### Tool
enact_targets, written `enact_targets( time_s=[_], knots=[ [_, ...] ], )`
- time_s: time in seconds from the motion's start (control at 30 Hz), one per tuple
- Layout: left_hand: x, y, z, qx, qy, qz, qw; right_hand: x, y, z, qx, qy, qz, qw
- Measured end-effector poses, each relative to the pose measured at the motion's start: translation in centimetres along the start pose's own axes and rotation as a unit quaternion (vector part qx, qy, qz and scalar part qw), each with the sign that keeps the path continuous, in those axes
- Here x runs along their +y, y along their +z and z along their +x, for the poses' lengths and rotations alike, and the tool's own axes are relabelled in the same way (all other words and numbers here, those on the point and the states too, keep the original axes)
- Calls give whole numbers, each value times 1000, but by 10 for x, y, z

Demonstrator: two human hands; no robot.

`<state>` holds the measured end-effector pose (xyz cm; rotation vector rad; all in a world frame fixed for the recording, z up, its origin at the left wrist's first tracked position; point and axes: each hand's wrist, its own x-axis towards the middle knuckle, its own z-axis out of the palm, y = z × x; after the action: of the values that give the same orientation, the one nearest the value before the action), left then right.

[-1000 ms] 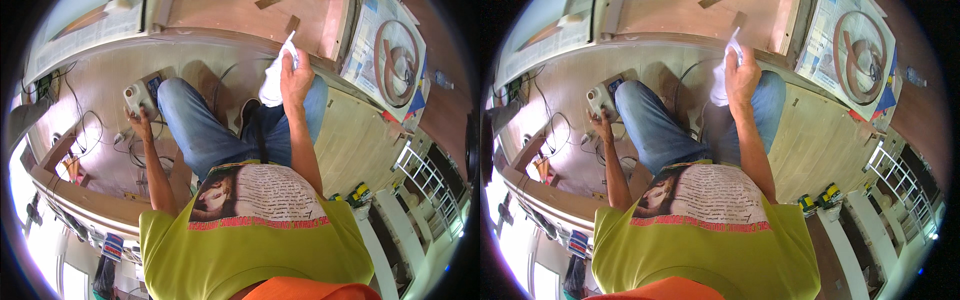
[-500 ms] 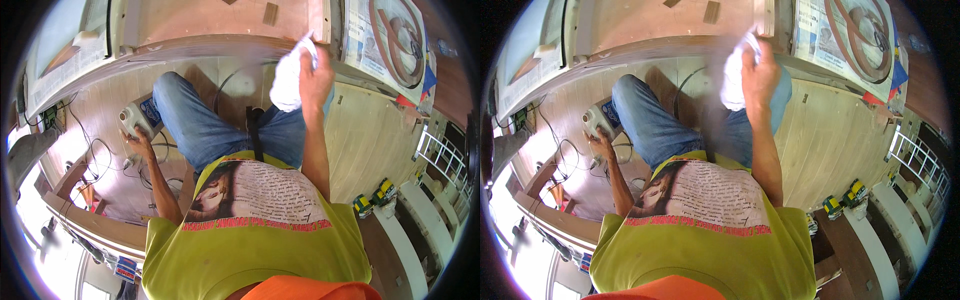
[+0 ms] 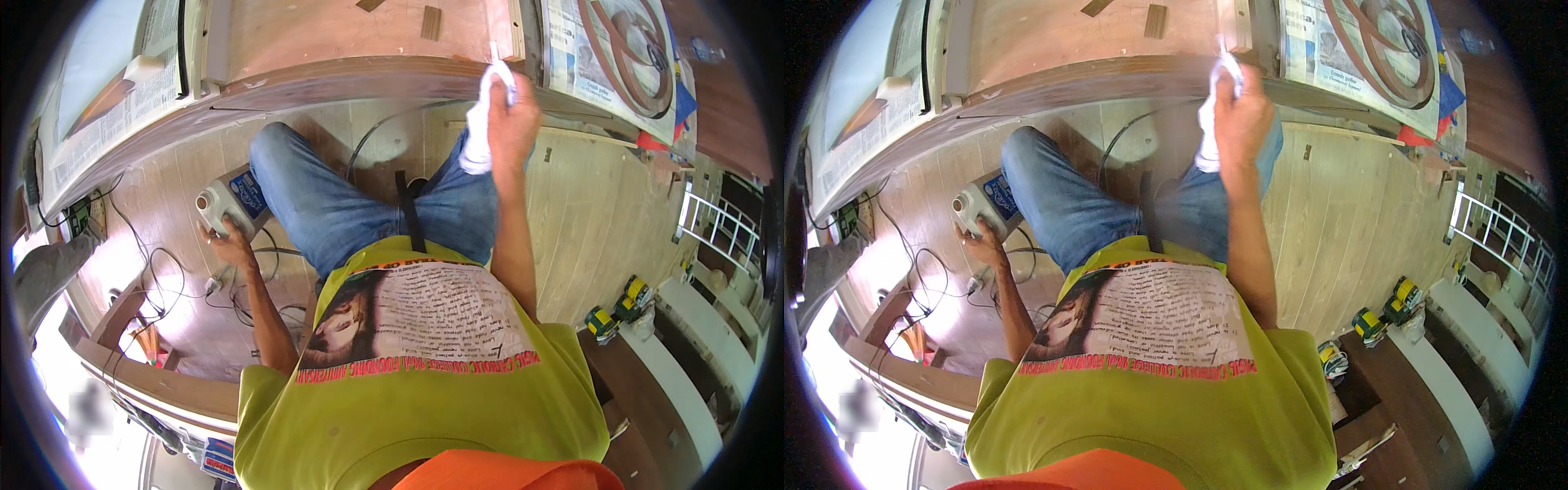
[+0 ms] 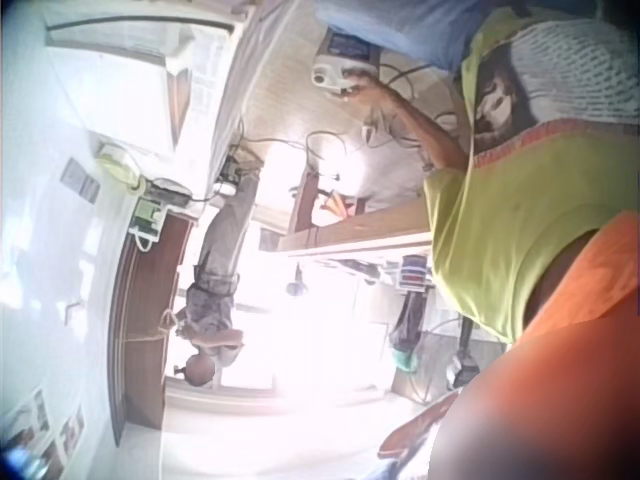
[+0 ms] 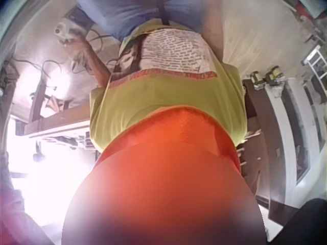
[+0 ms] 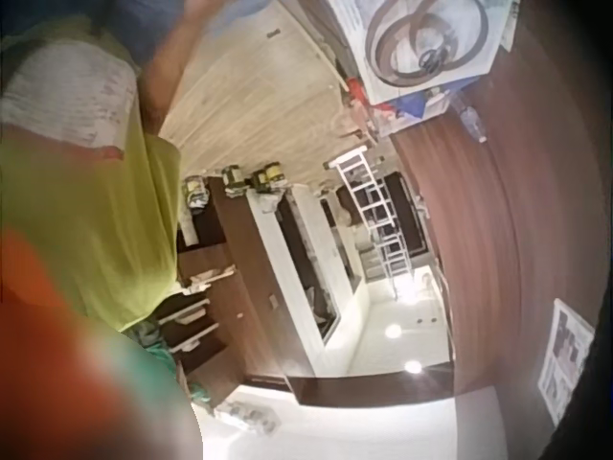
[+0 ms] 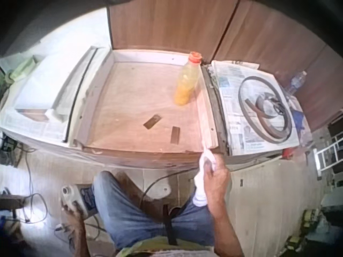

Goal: The person sits on the floor and applies a liquid finish to a curved wooden furniture piece using a cloth, then sands the surface with a sanding block. The person handles a plastic bottle, a white cloth, and a sanding block while working on the wood.

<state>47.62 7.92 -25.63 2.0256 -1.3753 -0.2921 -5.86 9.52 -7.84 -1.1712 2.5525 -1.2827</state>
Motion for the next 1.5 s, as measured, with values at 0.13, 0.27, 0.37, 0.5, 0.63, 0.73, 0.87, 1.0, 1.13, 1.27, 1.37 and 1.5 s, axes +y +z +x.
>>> enact_targets(
  time_s=[0.13,0.27,0.37,0.5,0.63,0.73,0.87,1.0,1.13,1.27,1.37,1.5],
  knots=[
    [9,4,-3,-16,-56,-2,998,-16,31,-18,-1,-61,-28,998],
    [8,6,-4,12,-44,22,999,22,-5,0,50,-19,-64,997],
    [16,4,-4,10,-39,29,999,13,-5,-4,49,-51,-40,997],
    [7,5,-3,24,-31,55,998,-27,36,-20,-7,-50,-75,996],
    [15,3,-4,21,-40,38,998,-22,16,-1,-25,-4,-106,994],
    [16,6,-2,25,-33,43,998,-20,20,3,30,-70,-156,985],
    [13,7,-4,32,-22,55,998,-36,31,-2,-39,-53,-136,989],
    [19,2,-6,23,-30,38,999,-13,15,8,-17,-43,-137,989],
    [22,6,-4,22,-35,54,998,-42,40,-9,-22,-71,-151,986],
    [14,3,-5,19,-38,51,998,-20,14,10,-33,-48,-132,990],
    [17,7,-2,14,-27,44,999,-26,24,3,-25,-38,-140,989],
    [25,2,-3,0,-44,20,999,-21,20,7,-56,-18,-145,988]
  ],
)
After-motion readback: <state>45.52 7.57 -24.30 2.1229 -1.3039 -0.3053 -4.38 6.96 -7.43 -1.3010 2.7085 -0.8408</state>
